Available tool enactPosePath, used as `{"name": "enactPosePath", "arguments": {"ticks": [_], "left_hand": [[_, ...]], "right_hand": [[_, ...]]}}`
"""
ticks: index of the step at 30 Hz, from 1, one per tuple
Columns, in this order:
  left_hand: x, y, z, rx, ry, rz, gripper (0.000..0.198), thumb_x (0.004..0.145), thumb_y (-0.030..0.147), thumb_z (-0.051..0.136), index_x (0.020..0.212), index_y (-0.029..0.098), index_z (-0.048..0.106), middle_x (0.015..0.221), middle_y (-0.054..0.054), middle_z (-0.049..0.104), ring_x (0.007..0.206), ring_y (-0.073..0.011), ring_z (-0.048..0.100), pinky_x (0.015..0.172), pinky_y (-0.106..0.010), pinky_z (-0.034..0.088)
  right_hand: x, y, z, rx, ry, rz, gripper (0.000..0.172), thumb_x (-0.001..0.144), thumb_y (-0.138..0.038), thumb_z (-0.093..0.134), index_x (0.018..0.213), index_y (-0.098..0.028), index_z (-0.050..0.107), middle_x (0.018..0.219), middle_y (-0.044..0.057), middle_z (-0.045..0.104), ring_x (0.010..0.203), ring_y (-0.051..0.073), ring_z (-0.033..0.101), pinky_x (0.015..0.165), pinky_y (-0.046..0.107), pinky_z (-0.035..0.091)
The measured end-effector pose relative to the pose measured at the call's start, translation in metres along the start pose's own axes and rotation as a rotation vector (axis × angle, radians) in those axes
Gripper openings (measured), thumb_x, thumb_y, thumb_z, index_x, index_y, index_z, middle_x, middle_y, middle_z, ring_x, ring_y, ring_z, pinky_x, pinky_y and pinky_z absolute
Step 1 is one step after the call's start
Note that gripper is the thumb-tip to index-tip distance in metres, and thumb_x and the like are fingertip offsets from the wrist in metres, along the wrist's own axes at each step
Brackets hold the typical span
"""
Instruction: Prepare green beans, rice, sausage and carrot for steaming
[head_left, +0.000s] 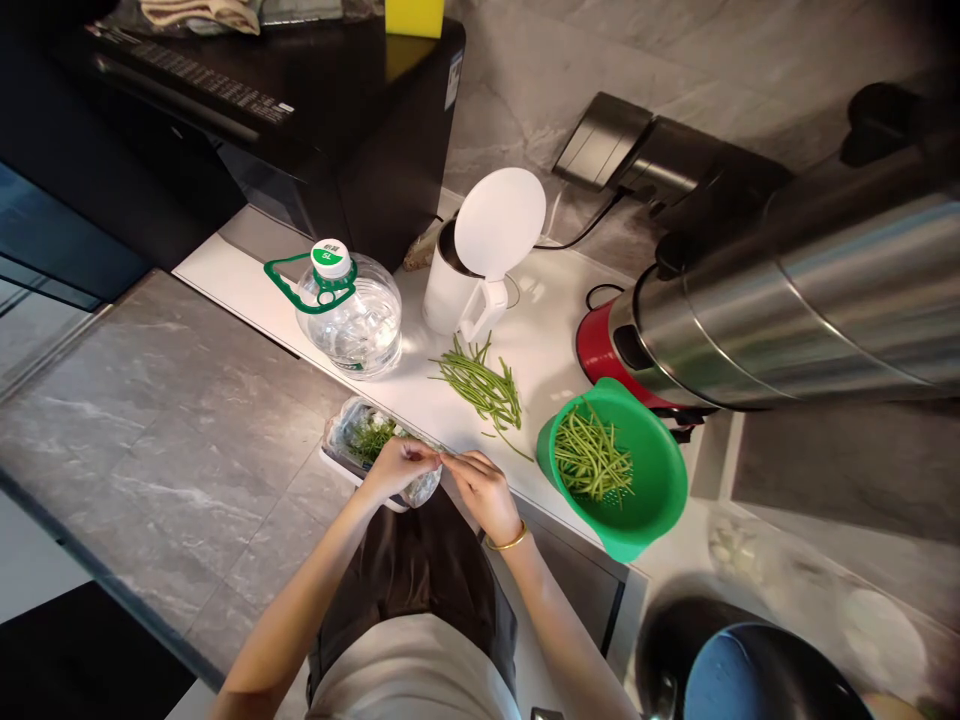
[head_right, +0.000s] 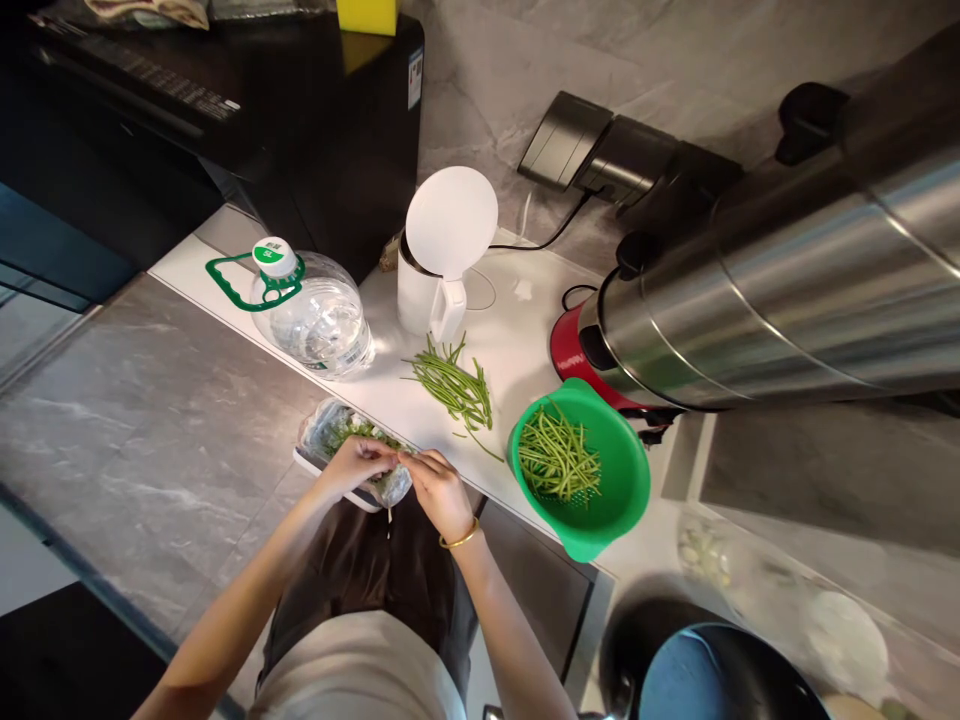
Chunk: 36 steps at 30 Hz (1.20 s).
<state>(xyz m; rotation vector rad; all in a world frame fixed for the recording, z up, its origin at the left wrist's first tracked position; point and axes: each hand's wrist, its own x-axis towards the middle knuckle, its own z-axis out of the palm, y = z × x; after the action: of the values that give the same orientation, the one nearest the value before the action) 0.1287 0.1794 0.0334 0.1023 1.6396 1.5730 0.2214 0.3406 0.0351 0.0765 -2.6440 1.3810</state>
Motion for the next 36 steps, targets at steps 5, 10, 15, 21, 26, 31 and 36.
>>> {"name": "enactPosePath", "arguments": {"ticks": [5, 10, 15, 21, 26, 31, 36], "left_hand": [[0.007, -0.003, 0.002, -0.125, -0.012, -0.038, 0.026, 0.062, 0.037, 0.072, 0.066, 0.012, 0.068, 0.054, 0.001, 0.057, 0.048, -0.0078, 0.047, 0.051, -0.022, 0.04], [0.01, -0.038, -0.02, 0.014, 0.227, -0.03, 0.022, 0.067, 0.037, 0.064, 0.064, 0.015, 0.061, 0.054, 0.003, 0.055, 0.049, -0.0095, 0.048, 0.052, -0.023, 0.04], [0.001, -0.085, -0.066, 0.361, 0.471, -0.104, 0.012, 0.072, 0.025, 0.057, 0.069, 0.016, 0.064, 0.066, -0.003, 0.064, 0.066, -0.0171, 0.06, 0.068, -0.029, 0.047], [-0.002, -0.114, -0.082, 0.716, 0.487, -0.182, 0.015, 0.078, 0.014, 0.051, 0.084, 0.017, 0.065, 0.084, -0.006, 0.07, 0.075, -0.0168, 0.065, 0.073, -0.027, 0.048], [0.005, -0.111, -0.058, 0.866, 0.407, -0.183, 0.024, 0.085, 0.035, 0.053, 0.072, 0.018, 0.063, 0.076, -0.009, 0.069, 0.078, -0.0227, 0.066, 0.072, -0.031, 0.047], [0.023, -0.092, 0.003, 0.73, 0.136, 0.108, 0.022, 0.086, 0.028, 0.05, 0.102, 0.02, 0.063, 0.105, -0.007, 0.069, 0.084, -0.0158, 0.066, 0.08, -0.027, 0.05], [0.041, -0.073, 0.078, 0.589, -0.11, 0.16, 0.035, 0.088, 0.034, 0.048, 0.119, 0.02, 0.058, 0.11, -0.007, 0.07, 0.085, -0.0167, 0.068, 0.082, -0.029, 0.052]], "right_hand": [[0.002, -0.006, 0.001, 0.247, 0.169, 0.264, 0.018, 0.085, -0.023, 0.063, 0.098, -0.028, 0.074, 0.092, 0.003, 0.075, 0.085, 0.019, 0.069, 0.08, 0.035, 0.057], [0.01, -0.001, -0.005, 0.668, 0.531, 0.59, 0.019, 0.07, -0.028, 0.078, 0.088, -0.023, 0.074, 0.085, 0.003, 0.076, 0.077, 0.017, 0.07, 0.076, 0.033, 0.057], [0.013, 0.009, -0.025, 0.896, 0.686, 0.673, 0.028, 0.063, -0.029, 0.083, 0.089, -0.022, 0.074, 0.087, 0.002, 0.075, 0.079, 0.015, 0.068, 0.073, 0.029, 0.056], [0.009, 0.01, -0.036, 0.998, 0.673, 0.737, 0.029, 0.063, -0.03, 0.083, 0.089, -0.025, 0.073, 0.09, 0.0, 0.073, 0.081, 0.011, 0.067, 0.078, 0.026, 0.056], [-0.009, 0.025, -0.061, 0.735, 0.773, 0.684, 0.038, 0.069, -0.038, 0.077, 0.104, -0.024, 0.067, 0.099, 0.004, 0.071, 0.089, 0.016, 0.067, 0.087, 0.035, 0.054], [-0.08, 0.066, -0.127, -0.231, 0.864, 0.804, 0.077, 0.067, -0.042, 0.071, 0.135, -0.014, 0.048, 0.142, 0.018, 0.047, 0.131, 0.034, 0.043, 0.109, 0.054, 0.035], [-0.153, 0.098, -0.162, 0.127, 0.938, 1.257, 0.085, 0.057, -0.041, 0.074, 0.133, -0.016, 0.045, 0.129, 0.018, 0.059, 0.122, 0.036, 0.054, 0.097, 0.051, 0.048]]}}
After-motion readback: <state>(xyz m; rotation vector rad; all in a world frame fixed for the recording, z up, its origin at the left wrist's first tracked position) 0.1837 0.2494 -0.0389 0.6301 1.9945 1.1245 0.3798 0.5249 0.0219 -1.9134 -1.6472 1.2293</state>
